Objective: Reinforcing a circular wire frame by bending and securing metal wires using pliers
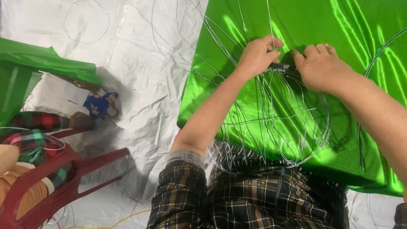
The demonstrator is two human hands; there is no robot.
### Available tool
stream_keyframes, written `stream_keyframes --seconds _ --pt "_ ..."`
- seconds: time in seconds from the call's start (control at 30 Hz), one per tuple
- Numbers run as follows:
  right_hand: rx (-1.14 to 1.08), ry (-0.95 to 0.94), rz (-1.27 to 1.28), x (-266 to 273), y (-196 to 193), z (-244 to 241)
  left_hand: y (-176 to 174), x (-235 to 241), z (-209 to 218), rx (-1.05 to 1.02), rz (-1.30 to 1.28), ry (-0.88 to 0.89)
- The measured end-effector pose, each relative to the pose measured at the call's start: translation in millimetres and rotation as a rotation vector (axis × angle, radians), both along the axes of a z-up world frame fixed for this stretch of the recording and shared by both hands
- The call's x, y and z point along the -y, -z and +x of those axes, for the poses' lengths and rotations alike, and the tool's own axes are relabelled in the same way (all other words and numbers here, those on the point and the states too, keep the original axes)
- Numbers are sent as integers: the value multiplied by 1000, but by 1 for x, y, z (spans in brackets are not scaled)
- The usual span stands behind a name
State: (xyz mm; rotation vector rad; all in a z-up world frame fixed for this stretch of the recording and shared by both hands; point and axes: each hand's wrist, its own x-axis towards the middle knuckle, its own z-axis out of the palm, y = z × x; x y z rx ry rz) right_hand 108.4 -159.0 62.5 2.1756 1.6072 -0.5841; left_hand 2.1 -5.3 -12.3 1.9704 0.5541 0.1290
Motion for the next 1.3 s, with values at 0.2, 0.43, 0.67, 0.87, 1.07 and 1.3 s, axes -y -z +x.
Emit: stream_keyframes --seconds 0.2,0.43,0.67,0.87,1.07,1.3 --pt "199 -208 90 12 3 -4 -2 -1 2 -42 10 5" --pt "95 -102 164 20 14 18 -7 0 1 -72 33 19" --pt "117 -46 190 39 9 14 -4 -2 4 -133 24 20" --pt "440 -201 355 53 40 -9 -7 2 0 -102 50 -6" --pt "473 -214 325 47 42 -13 -8 0 4 -159 22 -6" --pt "475 -194 416 51 51 -17 -10 -2 2 -135 -45 -4"
